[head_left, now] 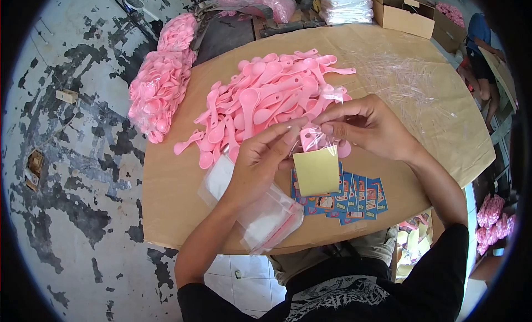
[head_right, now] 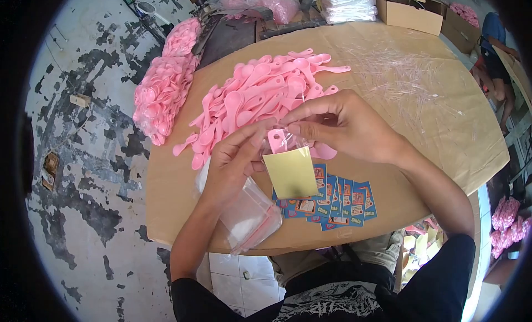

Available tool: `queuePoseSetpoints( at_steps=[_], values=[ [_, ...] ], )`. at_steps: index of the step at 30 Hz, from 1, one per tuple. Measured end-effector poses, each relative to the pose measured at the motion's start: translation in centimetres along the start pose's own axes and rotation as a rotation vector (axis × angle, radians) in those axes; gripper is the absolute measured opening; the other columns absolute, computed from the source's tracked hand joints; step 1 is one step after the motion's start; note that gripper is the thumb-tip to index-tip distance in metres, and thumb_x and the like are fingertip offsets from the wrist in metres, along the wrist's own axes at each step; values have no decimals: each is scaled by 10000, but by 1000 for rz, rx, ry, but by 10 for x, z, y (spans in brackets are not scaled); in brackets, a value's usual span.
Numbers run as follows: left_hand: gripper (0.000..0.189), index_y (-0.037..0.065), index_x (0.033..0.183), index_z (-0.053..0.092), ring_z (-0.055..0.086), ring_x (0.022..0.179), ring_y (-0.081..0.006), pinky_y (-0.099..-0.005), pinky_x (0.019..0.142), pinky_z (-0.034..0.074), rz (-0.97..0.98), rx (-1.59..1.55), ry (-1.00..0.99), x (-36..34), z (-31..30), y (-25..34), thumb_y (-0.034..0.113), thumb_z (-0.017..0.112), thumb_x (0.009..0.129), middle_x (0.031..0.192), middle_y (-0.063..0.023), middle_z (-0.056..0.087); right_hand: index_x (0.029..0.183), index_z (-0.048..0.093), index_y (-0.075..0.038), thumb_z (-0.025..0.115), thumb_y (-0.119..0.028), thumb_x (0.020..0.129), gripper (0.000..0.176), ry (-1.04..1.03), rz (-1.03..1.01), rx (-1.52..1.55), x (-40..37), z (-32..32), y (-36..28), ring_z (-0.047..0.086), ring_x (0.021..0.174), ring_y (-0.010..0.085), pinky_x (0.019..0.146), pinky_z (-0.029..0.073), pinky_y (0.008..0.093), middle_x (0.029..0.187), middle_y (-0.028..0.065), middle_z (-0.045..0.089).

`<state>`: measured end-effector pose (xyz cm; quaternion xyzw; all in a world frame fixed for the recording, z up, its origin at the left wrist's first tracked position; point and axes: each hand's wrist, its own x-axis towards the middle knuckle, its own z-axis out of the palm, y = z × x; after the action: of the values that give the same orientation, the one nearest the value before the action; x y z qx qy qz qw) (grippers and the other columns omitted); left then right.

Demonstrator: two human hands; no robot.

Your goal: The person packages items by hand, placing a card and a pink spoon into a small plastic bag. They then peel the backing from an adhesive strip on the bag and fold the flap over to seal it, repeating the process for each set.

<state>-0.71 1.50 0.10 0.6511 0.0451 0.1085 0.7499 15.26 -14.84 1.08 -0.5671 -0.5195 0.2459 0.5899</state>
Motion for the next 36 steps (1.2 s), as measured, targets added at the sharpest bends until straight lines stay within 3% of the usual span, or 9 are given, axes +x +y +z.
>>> queuePoseSetpoints(
  at_steps=[6, 9, 12, 18, 21, 27, 30, 33, 36],
  values=[
    [224, 10, 1168, 576, 589, 1009, -105, -269, 834, 517, 103, 190, -53, 2, -7, -1, 34, 457, 980, 1155, -56, 608, 997, 718, -28, 601, 83, 786, 265, -79, -151, -195, 1, -13, 4, 625, 790, 119, 713, 497, 263, 877, 67, 701],
    [235, 9, 1131, 580, 587, 956, -96, -260, 830, 491, 270, 351, -116, 5, -13, -6, -32, 435, 951, 1100, -58, 616, 982, 720, -43, 586, 73, 768, 278, -248, -253, -360, 3, -25, -3, 654, 800, 142, 723, 500, 283, 901, 81, 717],
    [240, -4, 1105, 582, 581, 912, -90, -244, 811, 470, 272, 430, -113, 3, -12, -4, -52, 413, 942, 1039, -52, 621, 924, 720, -50, 582, 71, 764, 243, -246, -292, -353, 4, -26, 3, 644, 756, 154, 671, 480, 291, 857, 68, 711],
    [176, -28, 1068, 583, 580, 887, -76, -229, 788, 460, 244, 317, -141, 2, -13, -4, -4, 489, 920, 954, -61, 630, 872, 681, -33, 558, 67, 786, 180, -207, -236, -376, 3, -22, 3, 628, 770, 157, 690, 473, 292, 834, 49, 686],
    [162, -25, 1060, 582, 603, 873, -84, -242, 796, 473, 259, 372, -118, 1, -8, -2, 44, 533, 922, 943, -59, 632, 813, 641, -13, 522, 94, 724, 183, -202, -211, -338, 3, -20, 4, 634, 834, 239, 741, 484, 330, 884, 113, 661],
    [148, -7, 976, 573, 630, 883, -105, -240, 808, 507, 182, 315, -53, 3, 0, -8, 6, 666, 862, 936, -11, 599, 836, 605, -4, 491, 42, 825, 123, -226, -276, -438, 5, -24, 7, 618, 790, 200, 712, 470, 310, 824, 77, 640],
    [198, 2, 985, 571, 665, 913, -151, -269, 790, 555, 189, 352, -36, 5, -4, -10, -17, 691, 828, 958, -45, 637, 907, 589, -1, 463, 28, 841, 145, -37, -478, -612, 10, -27, 15, 623, 798, 182, 702, 482, 313, 855, 75, 634],
    [272, 3, 1037, 561, 665, 932, -162, -268, 786, 556, 204, 302, -53, 4, -7, -12, -29, 705, 808, 954, -37, 636, 1023, 585, -5, 513, -9, 886, 155, -80, 141, -170, -3, -18, -15, 625, 801, 135, 669, 493, 302, 909, 63, 636],
    [300, 0, 1077, 553, 653, 937, -142, -271, 796, 541, 297, 384, -24, 1, -3, -1, -3, 702, 816, 965, -49, 646, 1128, 566, -3, 583, -71, 931, 209, -218, 136, -389, -4, 0, -30, 613, 753, 78, 588, 471, 223, 963, 61, 639]
  ],
)
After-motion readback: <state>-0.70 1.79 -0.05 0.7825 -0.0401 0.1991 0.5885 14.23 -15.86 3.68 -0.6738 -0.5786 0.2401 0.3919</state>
